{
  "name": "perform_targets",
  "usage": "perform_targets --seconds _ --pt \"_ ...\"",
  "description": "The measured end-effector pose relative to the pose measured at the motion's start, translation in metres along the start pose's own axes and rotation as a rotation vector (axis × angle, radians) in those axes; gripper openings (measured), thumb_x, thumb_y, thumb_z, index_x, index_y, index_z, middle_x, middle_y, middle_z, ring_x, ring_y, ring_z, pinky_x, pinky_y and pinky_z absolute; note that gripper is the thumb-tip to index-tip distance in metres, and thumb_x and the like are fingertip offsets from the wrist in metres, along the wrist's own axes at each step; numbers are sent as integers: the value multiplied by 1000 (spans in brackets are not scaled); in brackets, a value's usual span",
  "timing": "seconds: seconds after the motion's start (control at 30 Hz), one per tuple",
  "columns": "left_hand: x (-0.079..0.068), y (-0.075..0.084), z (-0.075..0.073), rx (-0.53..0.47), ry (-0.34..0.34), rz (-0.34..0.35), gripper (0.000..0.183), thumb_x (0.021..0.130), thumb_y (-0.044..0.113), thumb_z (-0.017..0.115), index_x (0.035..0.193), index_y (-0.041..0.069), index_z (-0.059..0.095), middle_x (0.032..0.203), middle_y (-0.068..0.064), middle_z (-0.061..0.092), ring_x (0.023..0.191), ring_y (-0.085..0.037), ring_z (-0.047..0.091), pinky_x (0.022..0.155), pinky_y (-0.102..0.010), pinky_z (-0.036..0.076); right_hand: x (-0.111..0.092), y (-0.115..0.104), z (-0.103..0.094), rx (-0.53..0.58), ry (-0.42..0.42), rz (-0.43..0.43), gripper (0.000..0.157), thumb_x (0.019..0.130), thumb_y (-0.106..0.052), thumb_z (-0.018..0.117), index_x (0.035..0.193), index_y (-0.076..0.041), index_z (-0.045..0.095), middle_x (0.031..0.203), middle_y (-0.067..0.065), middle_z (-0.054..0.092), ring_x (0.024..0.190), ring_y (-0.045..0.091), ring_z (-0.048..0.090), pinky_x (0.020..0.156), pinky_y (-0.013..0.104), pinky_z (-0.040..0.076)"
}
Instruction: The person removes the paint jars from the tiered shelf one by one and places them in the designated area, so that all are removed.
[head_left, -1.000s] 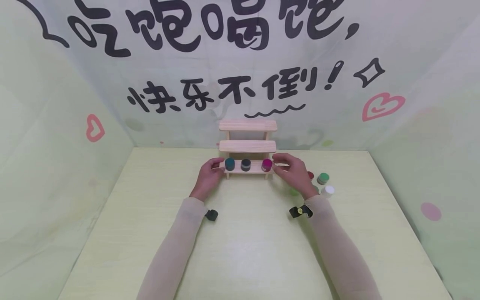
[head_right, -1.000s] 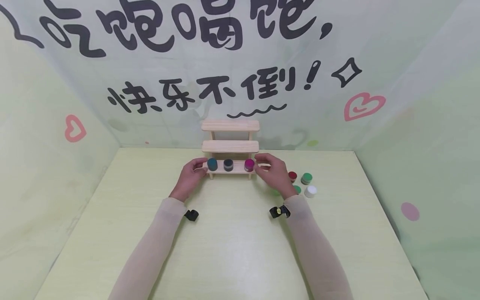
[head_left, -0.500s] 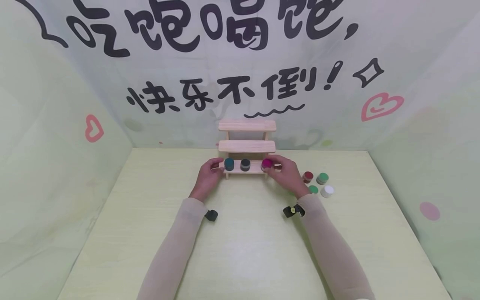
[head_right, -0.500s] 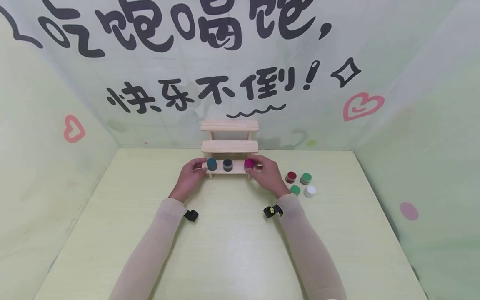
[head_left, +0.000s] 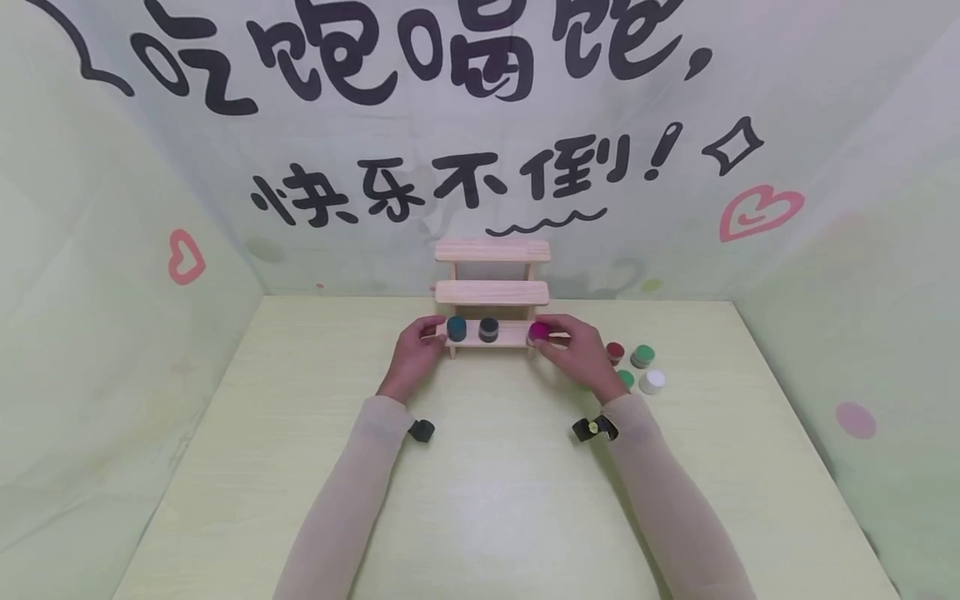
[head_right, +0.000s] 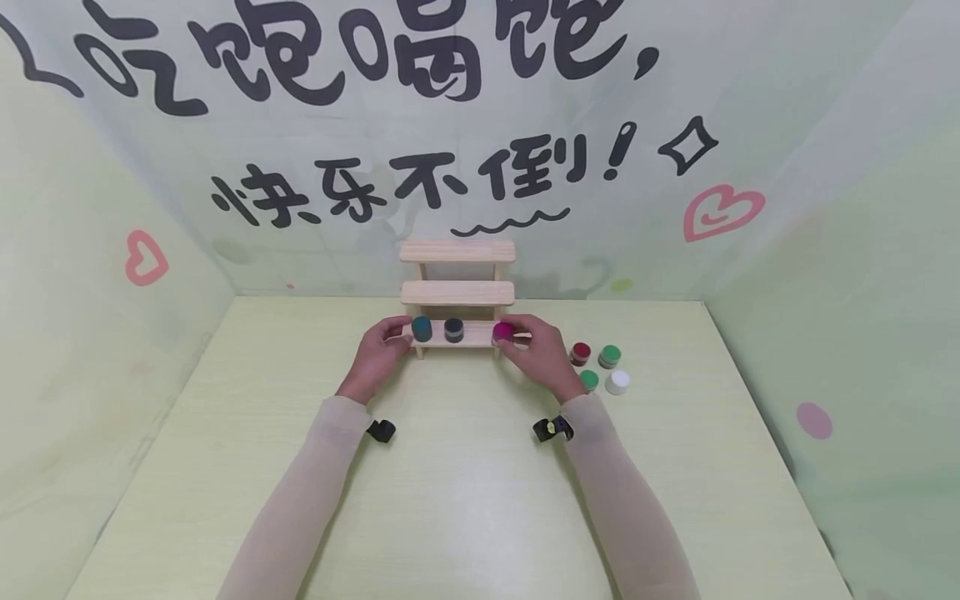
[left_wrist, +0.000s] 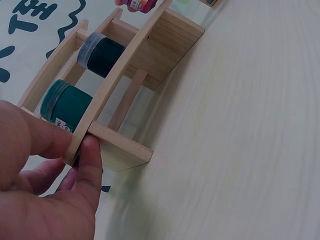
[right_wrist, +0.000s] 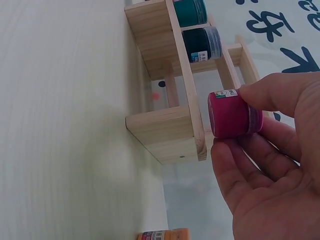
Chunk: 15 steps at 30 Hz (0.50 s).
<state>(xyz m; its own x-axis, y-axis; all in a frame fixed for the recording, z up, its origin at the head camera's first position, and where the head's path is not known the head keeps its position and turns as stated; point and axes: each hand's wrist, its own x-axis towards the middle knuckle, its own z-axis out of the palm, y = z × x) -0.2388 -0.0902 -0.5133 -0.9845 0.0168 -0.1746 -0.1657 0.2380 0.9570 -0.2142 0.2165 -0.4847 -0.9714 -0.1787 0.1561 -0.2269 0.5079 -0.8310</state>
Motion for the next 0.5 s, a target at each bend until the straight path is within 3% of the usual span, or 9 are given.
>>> perform_targets --seconds 0.5 --pt "0 1 0 16 4 -23 38 97 21 63 135 20 60 138 -9 56 126 -27 57 108 -44 49 -19 -1 -11 3 -33 21 44 92 -14 74 134 -10 63 128 10 66 118 27 65 97 37 57"
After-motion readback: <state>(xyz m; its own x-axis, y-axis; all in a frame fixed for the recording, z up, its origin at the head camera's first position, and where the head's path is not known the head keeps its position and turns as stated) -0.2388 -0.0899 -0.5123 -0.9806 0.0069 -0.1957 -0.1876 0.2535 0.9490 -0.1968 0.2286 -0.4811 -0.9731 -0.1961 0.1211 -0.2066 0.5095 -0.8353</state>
